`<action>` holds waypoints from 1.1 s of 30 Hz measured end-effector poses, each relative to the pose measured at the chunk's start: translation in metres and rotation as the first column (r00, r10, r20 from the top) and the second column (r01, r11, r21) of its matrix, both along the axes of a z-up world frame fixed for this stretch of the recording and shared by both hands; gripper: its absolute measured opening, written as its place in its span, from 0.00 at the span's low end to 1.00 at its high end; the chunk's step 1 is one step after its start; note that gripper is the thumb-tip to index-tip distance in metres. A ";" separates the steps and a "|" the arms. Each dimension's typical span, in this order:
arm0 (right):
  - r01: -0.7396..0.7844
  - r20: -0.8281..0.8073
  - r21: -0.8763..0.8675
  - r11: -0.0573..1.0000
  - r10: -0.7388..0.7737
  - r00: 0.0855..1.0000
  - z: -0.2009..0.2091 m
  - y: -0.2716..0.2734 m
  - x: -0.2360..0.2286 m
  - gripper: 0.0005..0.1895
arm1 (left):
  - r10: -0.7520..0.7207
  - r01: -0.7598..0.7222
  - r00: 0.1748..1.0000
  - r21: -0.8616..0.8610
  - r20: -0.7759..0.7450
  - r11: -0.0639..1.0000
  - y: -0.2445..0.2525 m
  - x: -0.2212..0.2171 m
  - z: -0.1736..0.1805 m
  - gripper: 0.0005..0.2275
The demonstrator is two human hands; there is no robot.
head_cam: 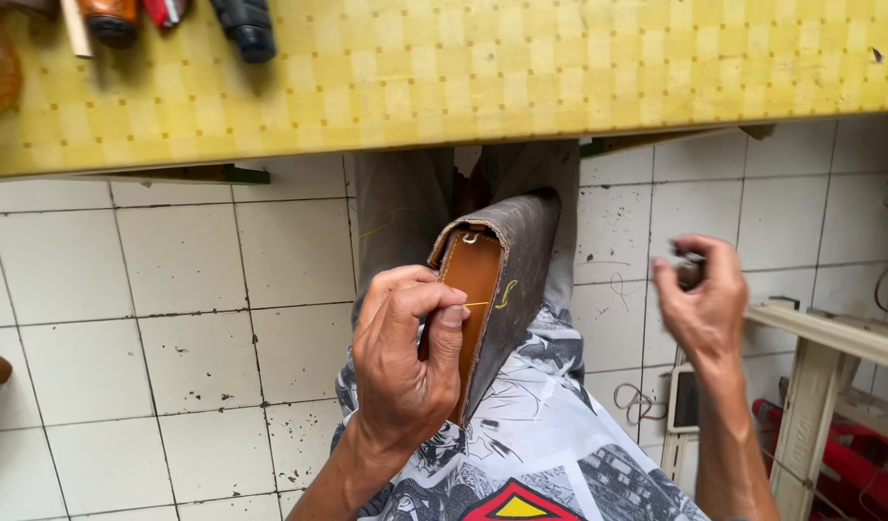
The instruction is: The person hand-sews the edge of a brown patterned leather wallet using a needle and yellow thread. They repeatedly pass the needle through pre-punched holes along the wallet's edge and pull the thread tight to secure the stitching.
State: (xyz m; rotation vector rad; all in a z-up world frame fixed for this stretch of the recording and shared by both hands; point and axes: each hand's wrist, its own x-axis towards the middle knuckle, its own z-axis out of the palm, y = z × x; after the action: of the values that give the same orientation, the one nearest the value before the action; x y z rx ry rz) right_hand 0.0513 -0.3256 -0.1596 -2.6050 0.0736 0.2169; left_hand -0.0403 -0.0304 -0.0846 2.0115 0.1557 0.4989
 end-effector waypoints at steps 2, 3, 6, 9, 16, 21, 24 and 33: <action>-0.186 0.064 0.239 0.953 0.176 0.982 0.024 0.033 -0.002 0.15 | -0.014 0.014 1.000 0.017 0.000 1.000 -0.004 0.003 0.004 0.04; -0.173 0.071 0.233 0.957 0.161 0.984 0.039 0.045 -0.002 0.15 | -0.030 0.030 1.000 0.013 0.008 0.999 -0.007 0.007 0.010 0.04; -0.485 0.306 0.374 0.791 0.388 0.869 0.082 0.077 0.001 0.21 | -0.107 0.104 0.990 0.030 0.092 0.994 -0.018 0.016 0.026 0.03; -0.446 0.249 0.484 0.753 0.369 0.895 0.111 0.092 0.011 0.27 | -0.190 0.184 0.972 0.062 0.135 0.981 -0.029 0.020 0.036 0.03; -0.500 0.115 0.503 0.706 0.518 0.847 0.108 0.088 0.030 0.17 | -0.354 0.353 0.931 0.028 0.085 0.935 -0.020 0.023 0.054 0.03; -0.494 0.081 0.492 0.717 0.527 0.846 0.108 0.095 0.031 0.16 | -0.350 0.350 0.937 0.071 -0.010 0.934 0.008 0.018 0.064 0.07; -0.511 0.093 0.470 0.719 0.536 0.839 0.111 0.103 0.032 0.17 | -0.573 0.512 0.819 -0.407 -0.033 0.756 0.026 0.019 0.067 0.06; -0.557 0.151 0.423 0.715 0.551 0.821 0.117 0.133 0.029 0.13 | -0.325 0.322 0.945 0.080 0.025 0.943 0.016 0.021 0.038 0.06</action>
State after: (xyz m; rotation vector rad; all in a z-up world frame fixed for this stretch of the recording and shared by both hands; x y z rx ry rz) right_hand 0.0807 -0.1923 -0.0427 -2.0854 -0.7031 0.3772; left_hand -0.0189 -0.0141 -0.0470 2.0476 -0.2190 0.3357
